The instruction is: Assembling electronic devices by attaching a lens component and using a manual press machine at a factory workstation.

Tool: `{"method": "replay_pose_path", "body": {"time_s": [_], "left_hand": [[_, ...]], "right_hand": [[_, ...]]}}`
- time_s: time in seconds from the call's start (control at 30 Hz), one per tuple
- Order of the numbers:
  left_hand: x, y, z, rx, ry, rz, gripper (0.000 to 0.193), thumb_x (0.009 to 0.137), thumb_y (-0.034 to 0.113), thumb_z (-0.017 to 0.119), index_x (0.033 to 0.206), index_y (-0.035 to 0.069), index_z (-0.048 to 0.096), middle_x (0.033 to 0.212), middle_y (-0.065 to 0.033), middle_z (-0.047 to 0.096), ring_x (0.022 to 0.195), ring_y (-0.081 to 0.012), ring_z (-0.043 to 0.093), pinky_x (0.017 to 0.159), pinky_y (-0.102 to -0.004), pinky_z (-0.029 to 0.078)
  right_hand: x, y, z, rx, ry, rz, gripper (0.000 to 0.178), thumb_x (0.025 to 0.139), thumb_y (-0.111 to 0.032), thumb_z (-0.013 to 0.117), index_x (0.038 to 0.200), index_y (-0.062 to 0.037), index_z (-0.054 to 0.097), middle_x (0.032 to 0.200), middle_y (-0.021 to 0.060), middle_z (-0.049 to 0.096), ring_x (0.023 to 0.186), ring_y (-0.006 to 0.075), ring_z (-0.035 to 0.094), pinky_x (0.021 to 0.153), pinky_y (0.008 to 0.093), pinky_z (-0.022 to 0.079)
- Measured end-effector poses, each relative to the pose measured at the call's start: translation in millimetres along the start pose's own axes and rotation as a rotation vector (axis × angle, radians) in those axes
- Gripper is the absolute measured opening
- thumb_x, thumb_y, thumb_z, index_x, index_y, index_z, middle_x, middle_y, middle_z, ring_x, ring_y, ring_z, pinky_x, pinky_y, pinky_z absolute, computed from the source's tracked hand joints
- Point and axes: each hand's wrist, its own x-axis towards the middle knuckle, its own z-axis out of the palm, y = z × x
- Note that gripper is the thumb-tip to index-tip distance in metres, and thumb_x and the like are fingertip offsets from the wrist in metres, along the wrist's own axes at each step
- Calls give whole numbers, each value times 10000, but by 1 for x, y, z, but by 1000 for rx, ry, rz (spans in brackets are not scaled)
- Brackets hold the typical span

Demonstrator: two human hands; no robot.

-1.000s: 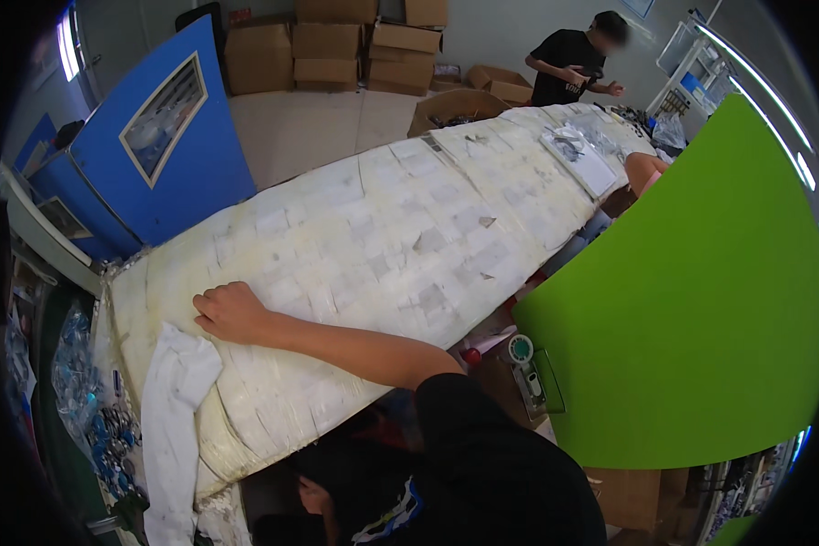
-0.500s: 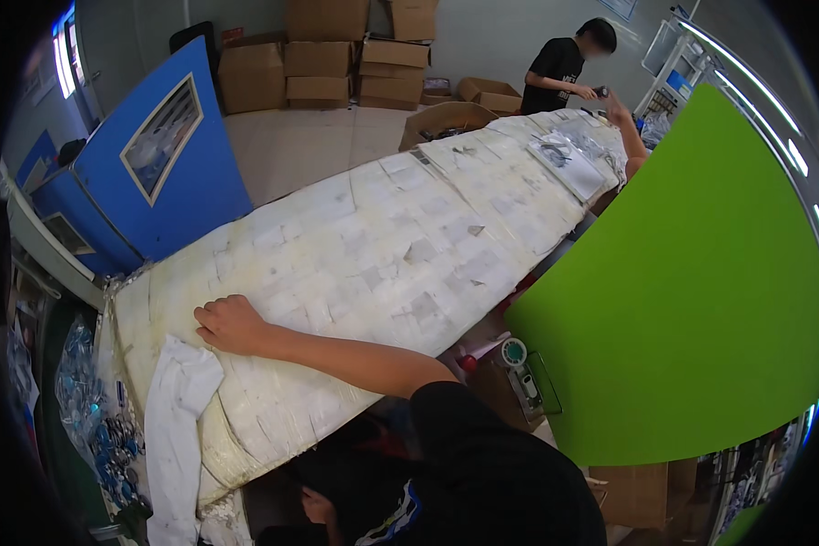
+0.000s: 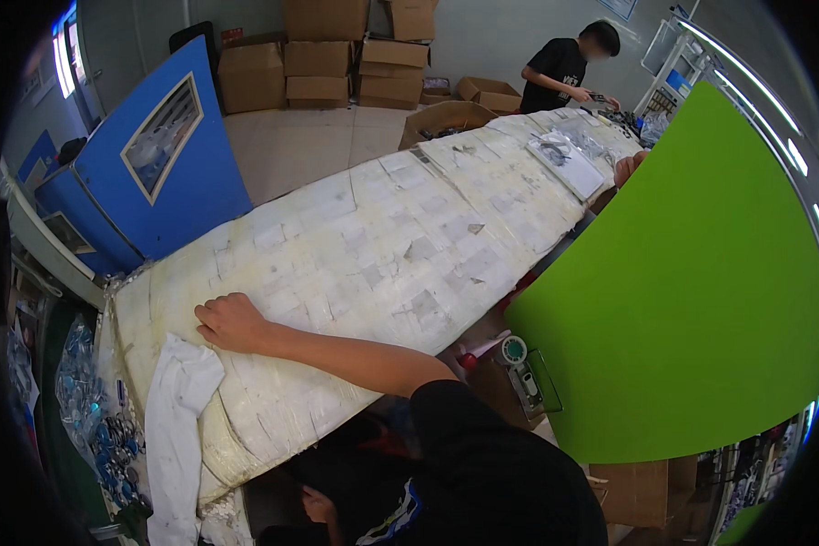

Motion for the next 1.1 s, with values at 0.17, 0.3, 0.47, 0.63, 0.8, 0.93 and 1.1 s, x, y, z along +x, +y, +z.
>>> {"method": "replay_pose_path", "body": {"time_s": [0.17, 0.3, 0.47, 0.63, 0.8, 0.93, 1.1], "left_hand": [[-1, 0, 1, -23, 37, 9, 436, 889, 432, 408, 872, 65, 642, 780, -172, 634, 718, -363, 605, 591, -459, 471], [1, 4, 3, -6, 35, 18, 436, 888, 433, 409, 863, 65, 642, 774, -170, 634, 714, -361, 606, 589, -460, 472], [3, 6, 4, 29, 9, 41, 433, 887, 432, 412, 850, 66, 641, 764, -167, 633, 709, -358, 607, 585, -460, 472], [2, 9, 5, 52, -5, 62, 430, 885, 431, 415, 837, 67, 640, 754, -163, 633, 703, -356, 608, 582, -460, 473], [0, 12, 5, 64, -2, 74, 428, 883, 430, 418, 824, 68, 638, 744, -159, 632, 697, -353, 609, 578, -460, 474], [-1, 10, 6, 68, 14, 58, 427, 882, 429, 420, 814, 68, 638, 736, -156, 632, 693, -351, 610, 575, -461, 475], [-4, 5, 5, 58, 33, -11, 425, 880, 428, 423, 801, 69, 637, 726, -153, 631, 687, -349, 611, 572, -461, 476]], "right_hand": [[1, -1, -2, 5, 17, -8, 188, 739, -202, 596, 681, -61, 488, 604, 73, 529, 556, 274, 545, 495, 393, 415], [1, 0, -2, -2, 7, -2, 185, 740, -202, 596, 683, -62, 490, 606, 75, 530, 555, 277, 544, 494, 395, 413], [1, 0, -1, 1, 7, -12, 182, 741, -201, 595, 689, -62, 491, 612, 75, 533, 560, 278, 544, 494, 397, 413], [0, 0, -1, 4, -9, -1, 181, 748, -201, 593, 696, -62, 490, 613, 72, 531, 570, 276, 548, 502, 396, 417], [1, 5, -5, 64, -48, 26, 184, 759, -226, 591, 721, -72, 497, 622, 76, 545, 588, 283, 554, 519, 397, 424], [22, 7, -32, 231, -359, 148, 281, 788, -295, 587, 958, -78, 534, 690, 101, 602, 687, 295, 588, 620, 413, 453], [127, 66, -142, -42, -111, 149, 694, 791, -340, 600, 1304, 10, 291, 1055, 277, 552, 1006, 384, 542, 861, 446, 439]]}}
